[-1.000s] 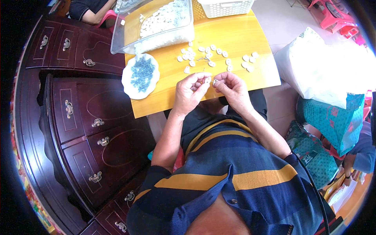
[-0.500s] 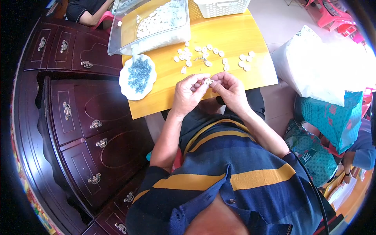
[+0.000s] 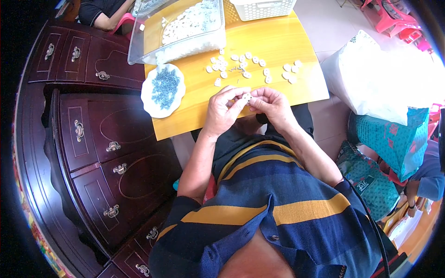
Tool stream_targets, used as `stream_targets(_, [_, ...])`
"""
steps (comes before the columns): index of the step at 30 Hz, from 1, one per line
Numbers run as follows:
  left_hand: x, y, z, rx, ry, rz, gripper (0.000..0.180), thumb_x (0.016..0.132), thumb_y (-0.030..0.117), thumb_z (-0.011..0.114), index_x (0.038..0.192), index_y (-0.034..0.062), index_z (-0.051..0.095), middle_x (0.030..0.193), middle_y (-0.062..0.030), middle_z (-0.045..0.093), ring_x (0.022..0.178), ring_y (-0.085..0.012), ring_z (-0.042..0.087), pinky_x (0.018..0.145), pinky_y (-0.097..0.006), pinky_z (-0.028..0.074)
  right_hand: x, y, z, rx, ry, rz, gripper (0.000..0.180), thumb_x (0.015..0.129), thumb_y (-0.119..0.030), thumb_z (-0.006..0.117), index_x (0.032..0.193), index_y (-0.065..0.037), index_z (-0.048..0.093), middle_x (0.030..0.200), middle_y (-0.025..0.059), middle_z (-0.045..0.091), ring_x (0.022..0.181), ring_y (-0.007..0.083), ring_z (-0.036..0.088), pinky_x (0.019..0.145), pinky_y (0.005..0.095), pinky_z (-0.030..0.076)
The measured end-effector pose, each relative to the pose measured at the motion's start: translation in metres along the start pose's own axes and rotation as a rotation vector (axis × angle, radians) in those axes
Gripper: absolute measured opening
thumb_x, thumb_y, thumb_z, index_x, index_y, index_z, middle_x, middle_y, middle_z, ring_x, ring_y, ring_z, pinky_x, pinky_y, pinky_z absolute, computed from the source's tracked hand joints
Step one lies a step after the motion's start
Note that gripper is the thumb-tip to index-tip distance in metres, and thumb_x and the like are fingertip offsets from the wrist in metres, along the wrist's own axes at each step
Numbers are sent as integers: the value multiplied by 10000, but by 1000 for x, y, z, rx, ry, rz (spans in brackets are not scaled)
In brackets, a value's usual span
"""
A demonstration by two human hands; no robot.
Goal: Manually assemble small white plastic components by pressing two parts together at a workshop table.
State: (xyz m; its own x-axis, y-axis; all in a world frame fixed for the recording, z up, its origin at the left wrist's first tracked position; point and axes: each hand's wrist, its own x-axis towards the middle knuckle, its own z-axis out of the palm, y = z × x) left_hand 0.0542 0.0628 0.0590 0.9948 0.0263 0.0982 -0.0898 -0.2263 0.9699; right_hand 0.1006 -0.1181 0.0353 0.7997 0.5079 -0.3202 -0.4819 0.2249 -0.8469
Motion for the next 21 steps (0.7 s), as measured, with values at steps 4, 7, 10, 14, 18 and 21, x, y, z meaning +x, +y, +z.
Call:
stream_targets(4, [0, 4, 0, 32, -9, -10, 206, 936, -7, 694, 1138, -42, 714, 1022, -60, 678, 899, -112, 663, 794, -230, 553, 1, 0, 0, -35, 13, 15, 170, 966, -100, 720, 1085, 11, 670, 959, 42, 729, 826, 87, 668, 779, 222, 551])
stream_targets(7, [0, 2, -3, 67, -25, 25, 208, 936, -2, 695, 1139, -44, 714, 1018, -59, 680, 893, -111, 663, 770, -226, 550, 0, 0, 2, -30, 8, 13, 163, 966, -99, 720, 1076, 11, 671, 951, 42, 730, 823, 86, 668, 775, 219, 551])
stream_targets(10, [1, 6, -3, 93, -31, 32, 206, 940, 6, 692, 1140, -40, 716, 1011, -62, 681, 893, -113, 664, 762, -228, 547, -1, -1, 3, -35, 13, 10, 150, 969, -95, 714, 1067, 11, 673, 948, 44, 731, 821, 84, 669, 770, 217, 551])
stream_targets(14, [1, 6, -5, 124, -38, 49, 204, 943, 6, 686, 1141, -31, 720, 1004, -66, 679, 892, -117, 665, 763, -229, 547, -3, -6, 5, -30, 15, 36, 154, 981, -101, 703, 1078, 16, 677, 952, 54, 736, 818, 88, 672, 771, 218, 554])
stream_targets(18, [0, 7, -4, 163, -51, 73, 214, 927, 5, 697, 1138, -20, 721, 999, -64, 679, 873, -117, 661, 742, -238, 542, -3, -6, 5, -15, 2, 52, 169, 991, -118, 695, 1088, 20, 680, 960, 65, 741, 831, 93, 679, 776, 218, 554])
stream_targets(21, [-1, 13, 0, 202, -28, 86, 264, 892, 18, 730, 1154, -4, 711, 1000, -60, 681, 862, -125, 664, 732, -250, 543, -3, -8, 7, -17, 20, 62, 173, 997, -131, 690, 1081, 20, 682, 966, 64, 743, 848, 88, 679, 775, 215, 550])
